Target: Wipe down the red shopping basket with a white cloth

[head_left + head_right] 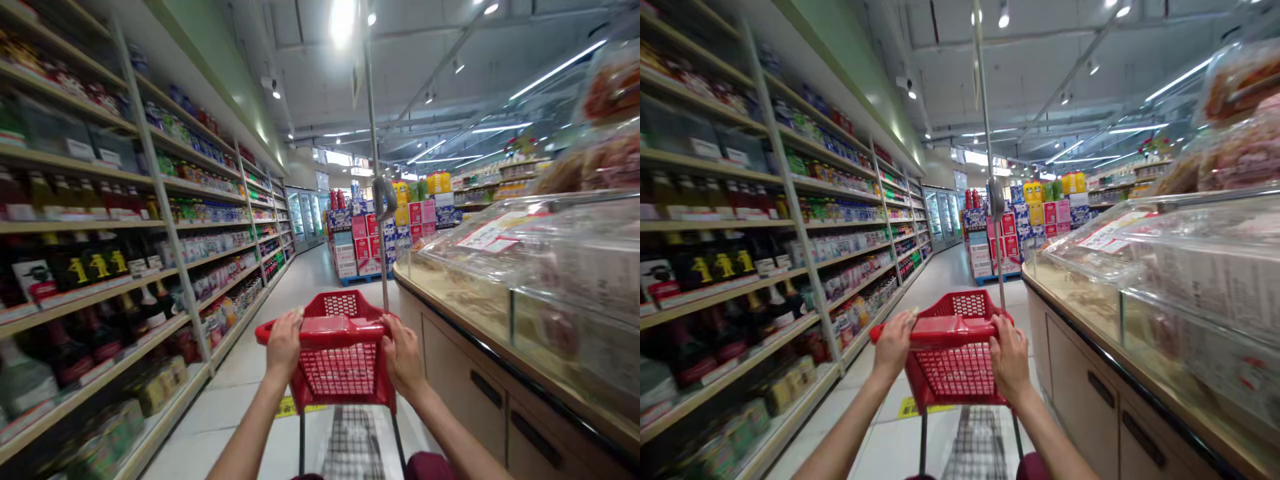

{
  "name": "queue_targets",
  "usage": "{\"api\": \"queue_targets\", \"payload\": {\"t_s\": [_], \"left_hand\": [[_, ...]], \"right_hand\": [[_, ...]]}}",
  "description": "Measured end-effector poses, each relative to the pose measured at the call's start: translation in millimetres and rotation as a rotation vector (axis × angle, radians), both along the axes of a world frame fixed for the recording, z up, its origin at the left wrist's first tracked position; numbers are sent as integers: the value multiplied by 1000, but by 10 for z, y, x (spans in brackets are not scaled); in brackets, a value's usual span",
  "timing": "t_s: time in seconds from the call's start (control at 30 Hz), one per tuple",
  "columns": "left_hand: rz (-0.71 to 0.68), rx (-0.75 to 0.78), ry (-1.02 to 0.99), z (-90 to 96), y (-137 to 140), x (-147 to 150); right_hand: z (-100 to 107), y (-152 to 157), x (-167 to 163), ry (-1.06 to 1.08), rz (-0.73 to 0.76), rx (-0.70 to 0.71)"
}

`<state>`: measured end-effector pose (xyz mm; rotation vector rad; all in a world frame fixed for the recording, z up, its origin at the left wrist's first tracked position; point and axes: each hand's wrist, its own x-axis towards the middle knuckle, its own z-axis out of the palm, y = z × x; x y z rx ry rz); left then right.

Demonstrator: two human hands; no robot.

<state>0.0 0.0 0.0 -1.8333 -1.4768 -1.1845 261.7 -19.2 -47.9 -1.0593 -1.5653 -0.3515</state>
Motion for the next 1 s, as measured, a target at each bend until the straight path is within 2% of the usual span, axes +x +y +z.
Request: {"api": "queue_targets", "payload": {"t_s": [0.13, 0.2, 0.27, 0.33, 0.4, 0.47, 0.53, 0.67, 0.73, 0.87, 0.93, 1.0], "left_hand": [[-56, 55, 54, -94, -127, 246], [-191, 53, 168, -100, -173, 378], [-276, 33, 232, -75, -185, 375], [-217, 20, 167, -37, -160, 202], [-57, 23, 11, -9, -118, -17], [44, 20, -90, -10, -99, -92], [-3, 5, -55, -36, -126, 61], [-274, -9, 204, -18, -213, 535], [-247, -13, 194, 65, -205, 540], [-44, -25, 33, 195, -136, 425], [-104, -23, 101, 149, -145, 621], [-260, -5, 268, 49, -182, 947]], "right_hand": [[2, -1, -19, 47, 7, 15], [14, 6, 22, 47, 16, 24], [28, 12, 65, 36, 24, 24], [39, 11, 76, 32, 27, 18], [43, 3, 47, 43, 28, 14], [41, -7, 3, 68, 23, 10], [38, -13, -19, 91, 23, 1], [39, -11, 32, 76, 45, 0], [48, -13, 52, 62, 55, 3], [73, -30, -6, 78, 51, 1], [89, -37, -44, 91, 49, -9], [107, -44, -51, 84, 63, -21]]}}
